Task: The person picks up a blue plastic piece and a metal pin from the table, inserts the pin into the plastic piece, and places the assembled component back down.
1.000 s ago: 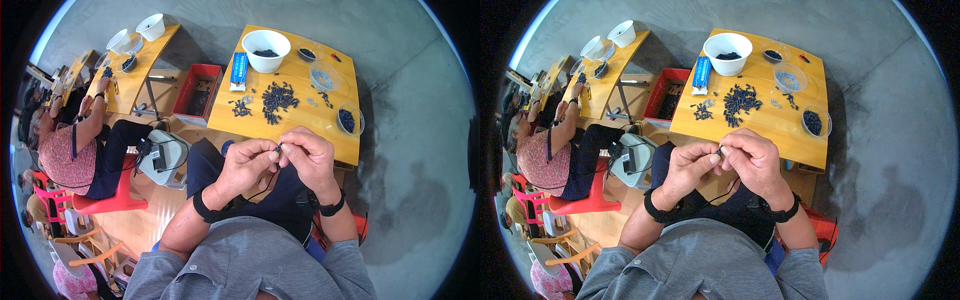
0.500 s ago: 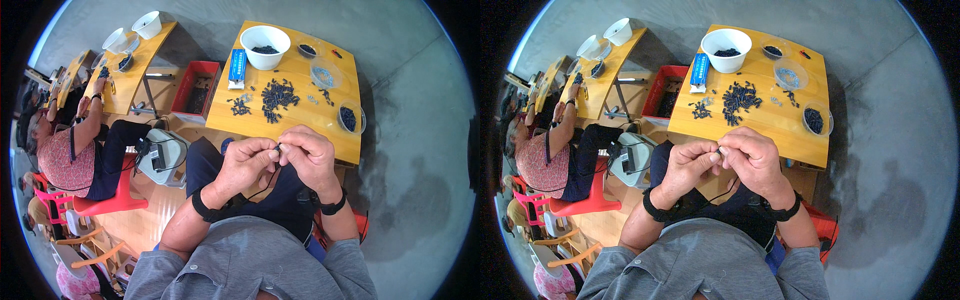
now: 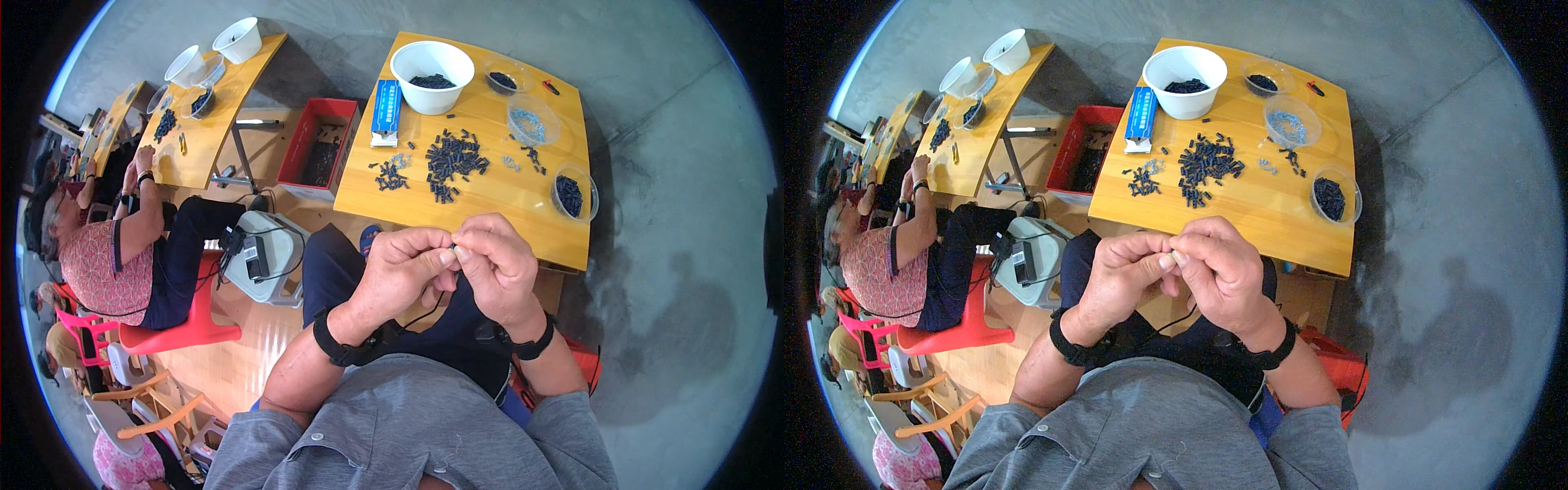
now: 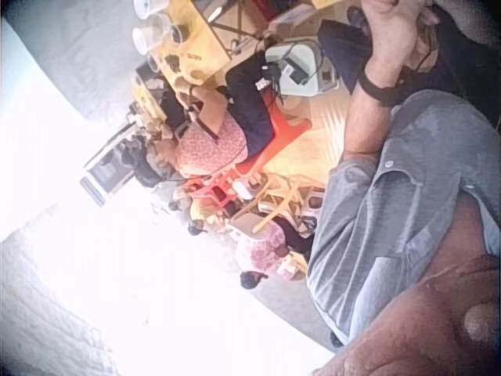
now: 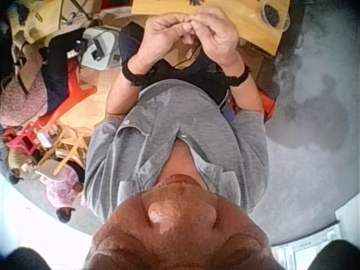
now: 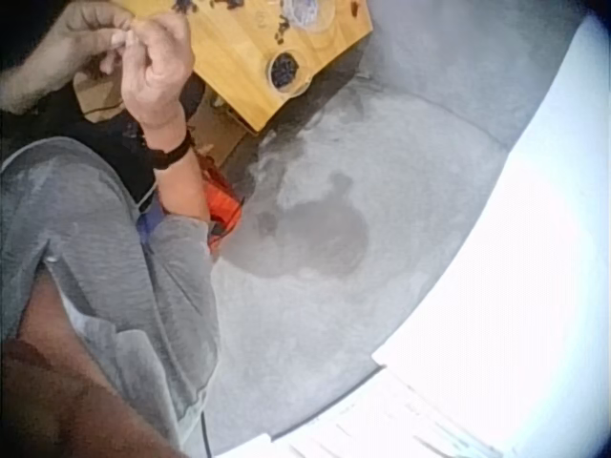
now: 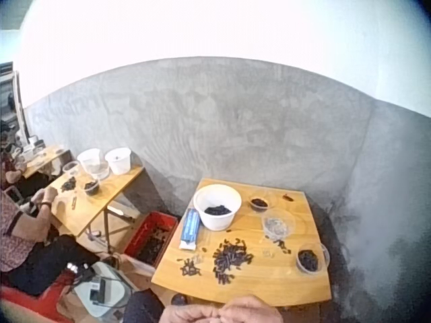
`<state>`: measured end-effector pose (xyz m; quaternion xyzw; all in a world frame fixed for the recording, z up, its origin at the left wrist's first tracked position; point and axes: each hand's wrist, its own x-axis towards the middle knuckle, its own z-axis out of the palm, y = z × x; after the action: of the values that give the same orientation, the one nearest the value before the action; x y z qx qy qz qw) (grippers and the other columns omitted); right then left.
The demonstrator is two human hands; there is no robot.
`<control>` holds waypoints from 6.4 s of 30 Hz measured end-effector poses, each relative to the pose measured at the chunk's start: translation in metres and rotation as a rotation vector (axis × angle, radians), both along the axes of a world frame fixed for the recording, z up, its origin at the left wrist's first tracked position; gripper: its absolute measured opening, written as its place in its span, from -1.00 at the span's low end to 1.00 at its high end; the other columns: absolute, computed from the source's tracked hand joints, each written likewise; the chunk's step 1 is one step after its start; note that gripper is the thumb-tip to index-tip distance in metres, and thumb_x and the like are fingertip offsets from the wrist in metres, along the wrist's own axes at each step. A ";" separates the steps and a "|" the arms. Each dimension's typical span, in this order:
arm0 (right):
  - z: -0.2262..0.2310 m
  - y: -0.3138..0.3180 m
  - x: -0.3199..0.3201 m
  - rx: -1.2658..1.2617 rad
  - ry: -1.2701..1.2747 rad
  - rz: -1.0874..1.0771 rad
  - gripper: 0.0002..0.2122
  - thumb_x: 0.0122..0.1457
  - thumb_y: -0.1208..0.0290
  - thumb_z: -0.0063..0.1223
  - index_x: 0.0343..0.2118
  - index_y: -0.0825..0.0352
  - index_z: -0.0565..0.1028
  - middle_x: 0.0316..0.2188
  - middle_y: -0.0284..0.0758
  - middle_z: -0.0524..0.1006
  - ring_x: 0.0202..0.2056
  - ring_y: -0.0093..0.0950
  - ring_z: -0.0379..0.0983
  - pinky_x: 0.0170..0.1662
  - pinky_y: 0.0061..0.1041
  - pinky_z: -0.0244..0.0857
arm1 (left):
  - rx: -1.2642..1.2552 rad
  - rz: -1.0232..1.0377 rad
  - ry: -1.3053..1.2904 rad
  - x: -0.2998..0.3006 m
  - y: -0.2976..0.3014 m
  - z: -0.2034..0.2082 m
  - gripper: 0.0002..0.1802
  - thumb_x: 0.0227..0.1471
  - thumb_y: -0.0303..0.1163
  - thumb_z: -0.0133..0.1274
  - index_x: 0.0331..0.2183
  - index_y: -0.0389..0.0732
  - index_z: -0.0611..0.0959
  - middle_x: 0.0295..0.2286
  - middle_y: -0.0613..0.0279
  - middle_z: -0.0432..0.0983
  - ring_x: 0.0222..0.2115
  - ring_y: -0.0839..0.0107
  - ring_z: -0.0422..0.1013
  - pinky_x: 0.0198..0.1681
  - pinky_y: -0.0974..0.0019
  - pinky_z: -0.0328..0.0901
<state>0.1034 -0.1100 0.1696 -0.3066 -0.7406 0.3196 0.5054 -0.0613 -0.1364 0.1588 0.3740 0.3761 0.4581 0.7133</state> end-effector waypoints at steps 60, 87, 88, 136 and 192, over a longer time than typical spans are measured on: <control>0.014 0.015 0.009 -0.624 0.056 0.145 -0.85 0.15 0.41 0.07 -0.42 0.42 0.52 -0.64 -0.47 0.45 -0.67 -0.74 0.31 -0.62 -0.74 0.16 | 0.304 0.099 0.222 0.004 0.012 -0.001 -0.89 -0.03 -0.61 0.05 -0.37 -0.36 0.63 -0.10 -0.02 0.39 -0.01 0.31 0.28 -0.01 0.37 0.20; -0.009 0.016 0.018 -1.373 0.399 0.624 -0.42 0.20 -0.12 -0.23 -0.58 0.44 0.40 -0.78 -0.32 0.35 -0.87 -0.60 0.24 -0.82 -0.62 0.20 | 0.214 0.003 -0.019 0.009 0.011 0.001 -0.90 -0.02 -0.62 0.02 -0.41 -0.32 0.63 -0.01 0.00 0.33 0.05 0.30 0.21 0.09 0.24 0.09; -0.014 0.014 0.019 -1.399 0.432 0.686 -0.42 0.20 -0.12 -0.24 -0.59 0.43 0.39 -0.79 -0.33 0.34 -0.87 -0.60 0.23 -0.83 -0.62 0.19 | 0.210 -0.026 -0.042 0.009 0.011 0.000 -0.89 -0.01 -0.61 0.02 -0.40 -0.32 0.64 -0.01 0.02 0.33 0.05 0.31 0.21 0.09 0.25 0.09; -0.122 0.118 0.061 -0.258 -0.570 -0.226 -0.85 0.04 0.39 0.00 -0.40 0.38 0.45 -0.43 -0.08 0.48 -0.33 -0.11 0.42 -0.29 -0.22 0.28 | -0.165 0.077 0.404 0.001 0.017 -0.096 -0.77 0.00 -0.49 0.04 -0.23 -0.35 0.56 -0.45 0.30 0.48 -0.51 0.59 0.36 -0.45 0.50 0.26; -0.056 0.060 0.030 -0.214 -0.461 0.267 -0.91 0.03 0.54 -0.04 -0.40 0.43 0.43 -0.51 -0.09 0.44 -0.43 -0.12 0.41 -0.38 -0.29 0.32 | -0.236 -0.233 0.325 0.003 0.072 -0.058 -0.90 -0.06 -0.49 0.13 -0.45 -0.34 0.63 -0.63 0.31 0.48 -0.66 0.61 0.35 -0.60 0.55 0.23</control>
<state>0.1337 -0.0503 0.1139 -0.3223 -0.8319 0.3815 0.2419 -0.0587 -0.0643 0.1005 0.3977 0.4912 0.2594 0.7303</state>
